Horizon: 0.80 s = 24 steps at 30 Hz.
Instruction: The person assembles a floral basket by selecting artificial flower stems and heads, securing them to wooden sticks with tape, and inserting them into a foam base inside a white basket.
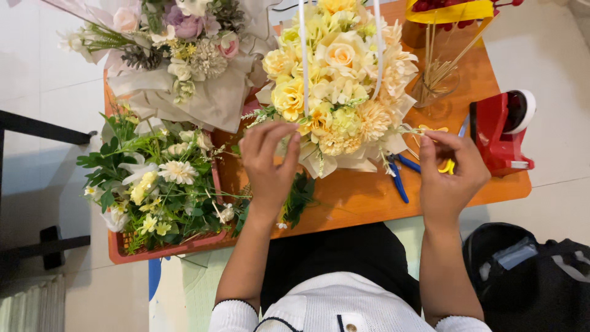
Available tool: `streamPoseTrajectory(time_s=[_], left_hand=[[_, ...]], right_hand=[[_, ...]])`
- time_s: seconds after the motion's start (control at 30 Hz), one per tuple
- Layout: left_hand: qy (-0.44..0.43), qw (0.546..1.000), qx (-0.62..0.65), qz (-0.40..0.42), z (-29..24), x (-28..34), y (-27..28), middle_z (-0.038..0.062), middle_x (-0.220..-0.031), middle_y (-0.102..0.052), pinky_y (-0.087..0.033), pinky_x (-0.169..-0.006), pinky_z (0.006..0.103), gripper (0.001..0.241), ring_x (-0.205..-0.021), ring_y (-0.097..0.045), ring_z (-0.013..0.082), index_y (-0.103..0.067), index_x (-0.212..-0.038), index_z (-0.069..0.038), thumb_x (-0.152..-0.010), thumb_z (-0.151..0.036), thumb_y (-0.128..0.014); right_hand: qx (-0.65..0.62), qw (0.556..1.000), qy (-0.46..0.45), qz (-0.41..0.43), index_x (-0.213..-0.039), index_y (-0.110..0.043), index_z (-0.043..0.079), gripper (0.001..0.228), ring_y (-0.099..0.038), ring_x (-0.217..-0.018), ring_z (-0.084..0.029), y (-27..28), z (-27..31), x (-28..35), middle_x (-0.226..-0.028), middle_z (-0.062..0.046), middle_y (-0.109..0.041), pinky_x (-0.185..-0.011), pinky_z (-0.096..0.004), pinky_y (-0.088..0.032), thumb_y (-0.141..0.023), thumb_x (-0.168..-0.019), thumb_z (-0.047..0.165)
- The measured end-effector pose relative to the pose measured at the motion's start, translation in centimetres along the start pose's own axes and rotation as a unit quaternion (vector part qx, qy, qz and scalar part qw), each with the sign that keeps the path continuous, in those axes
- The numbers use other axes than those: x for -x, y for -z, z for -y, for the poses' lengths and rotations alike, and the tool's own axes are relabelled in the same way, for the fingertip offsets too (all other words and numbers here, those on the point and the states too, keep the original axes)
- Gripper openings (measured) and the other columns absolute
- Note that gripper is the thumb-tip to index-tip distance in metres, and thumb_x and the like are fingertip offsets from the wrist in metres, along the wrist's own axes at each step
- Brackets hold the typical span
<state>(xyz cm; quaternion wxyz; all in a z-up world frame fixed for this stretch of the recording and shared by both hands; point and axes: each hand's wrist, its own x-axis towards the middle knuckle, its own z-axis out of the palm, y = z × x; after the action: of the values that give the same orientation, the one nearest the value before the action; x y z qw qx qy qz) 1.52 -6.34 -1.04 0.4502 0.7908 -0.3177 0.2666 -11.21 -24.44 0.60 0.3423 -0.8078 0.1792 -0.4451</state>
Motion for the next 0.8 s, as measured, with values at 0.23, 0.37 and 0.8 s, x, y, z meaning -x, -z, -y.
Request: streamPoseTrajectory(time_s=[0.23,0.37,0.8], left_hand=[[0.041,0.997,0.067,0.009,-0.8,-2.7,-0.2,0.002,-0.09,-0.056,-0.04,-0.074,0.0333,0.014,-0.085,-0.055,0.0219,-0.063,-0.099,-0.015,-0.086,-0.02,-0.059],[0.042,0.996,0.066,0.033,-0.7,-3.1,-0.6,0.0,-0.089,-0.057,-0.04,-0.073,0.0339,0.011,-0.083,-0.057,0.0212,-0.065,-0.093,-0.017,-0.084,-0.022,-0.062],[0.032,0.997,0.055,0.052,-0.1,-3.1,-0.3,0.002,-0.086,-0.058,-0.041,-0.073,0.0332,0.007,-0.081,-0.057,0.0238,-0.066,-0.087,-0.019,-0.083,-0.021,-0.062]], right_hand=[[0.029,0.988,0.12,0.091,-0.098,-0.067,0.007,0.022,-0.051,-0.081,-0.031,-1.5,0.3,-2.3,-0.082,-0.011,-0.053,-0.073,-0.039,-0.044,-0.07,-0.078,0.001],[0.04,0.976,0.166,0.133,-0.099,-0.066,0.011,0.023,-0.051,-0.082,-0.029,-2.5,-0.6,-2.5,-0.085,-0.01,-0.053,-0.078,-0.04,-0.042,-0.07,-0.076,0.006],[-0.001,0.981,0.124,0.149,-0.102,-0.065,0.012,0.022,-0.049,-0.086,-0.032,-2.8,-1.7,-5.1,-0.09,-0.011,-0.053,-0.079,-0.042,-0.041,-0.059,-0.083,0.004]])
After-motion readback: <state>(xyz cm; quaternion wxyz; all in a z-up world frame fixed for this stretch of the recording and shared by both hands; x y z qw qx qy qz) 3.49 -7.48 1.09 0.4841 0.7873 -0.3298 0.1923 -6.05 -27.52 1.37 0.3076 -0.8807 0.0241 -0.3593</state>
